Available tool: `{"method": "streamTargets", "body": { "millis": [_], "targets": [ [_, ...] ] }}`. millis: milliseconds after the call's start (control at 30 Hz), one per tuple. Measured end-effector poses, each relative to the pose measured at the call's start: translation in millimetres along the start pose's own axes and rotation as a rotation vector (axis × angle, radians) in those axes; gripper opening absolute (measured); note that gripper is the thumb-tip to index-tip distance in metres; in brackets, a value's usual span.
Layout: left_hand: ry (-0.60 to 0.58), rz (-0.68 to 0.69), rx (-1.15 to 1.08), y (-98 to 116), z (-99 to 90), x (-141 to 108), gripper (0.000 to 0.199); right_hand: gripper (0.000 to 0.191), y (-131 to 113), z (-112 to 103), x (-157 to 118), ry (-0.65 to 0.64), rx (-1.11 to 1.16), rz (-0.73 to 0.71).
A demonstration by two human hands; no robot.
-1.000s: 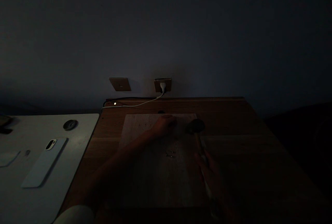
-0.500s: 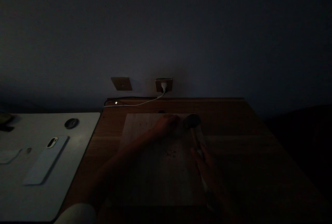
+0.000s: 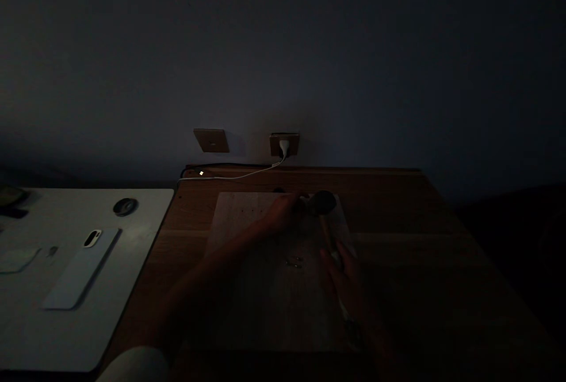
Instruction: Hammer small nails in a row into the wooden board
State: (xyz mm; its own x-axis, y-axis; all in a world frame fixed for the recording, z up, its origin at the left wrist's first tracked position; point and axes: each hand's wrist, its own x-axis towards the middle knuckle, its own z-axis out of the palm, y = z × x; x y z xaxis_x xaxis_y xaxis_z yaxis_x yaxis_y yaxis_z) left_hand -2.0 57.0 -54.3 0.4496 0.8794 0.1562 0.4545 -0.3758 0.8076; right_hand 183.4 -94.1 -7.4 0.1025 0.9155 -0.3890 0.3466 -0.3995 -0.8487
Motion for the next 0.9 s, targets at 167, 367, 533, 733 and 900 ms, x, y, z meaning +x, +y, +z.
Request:
{"method": "streamTargets", "body": {
  "millis": [167,367,533,733,900],
  "targets": [
    [-0.01,-0.001,-0.004,0.0,-1.3,-2.2,0.062,0.066,3.0,0.6,2.1,-0.016,-0.056,0.009],
    [-0.014,0.005,0.036,1.8,-1.9,-1.9,0.06,0.072,-4.3,2.8,-1.8,-0.015,-0.07,0.029],
    [-0.042,0.003,0.022,3.5,-5.5,-1.6,0.068,0.075,-11.0,3.5,-3.7,-0.016,-0.068,0.016],
    [-0.08,0.125,0.207,18.5,-49.7,-39.5,0.05,0.073,-2.3,2.5,1.1,0.056,-0.105,-0.001],
    [-0.293,0.402,0.57,32.9,-66.1,-94.9,0.028,0.076,7.1,1.4,-1.4,0.011,-0.09,0.044]
  ]
}}
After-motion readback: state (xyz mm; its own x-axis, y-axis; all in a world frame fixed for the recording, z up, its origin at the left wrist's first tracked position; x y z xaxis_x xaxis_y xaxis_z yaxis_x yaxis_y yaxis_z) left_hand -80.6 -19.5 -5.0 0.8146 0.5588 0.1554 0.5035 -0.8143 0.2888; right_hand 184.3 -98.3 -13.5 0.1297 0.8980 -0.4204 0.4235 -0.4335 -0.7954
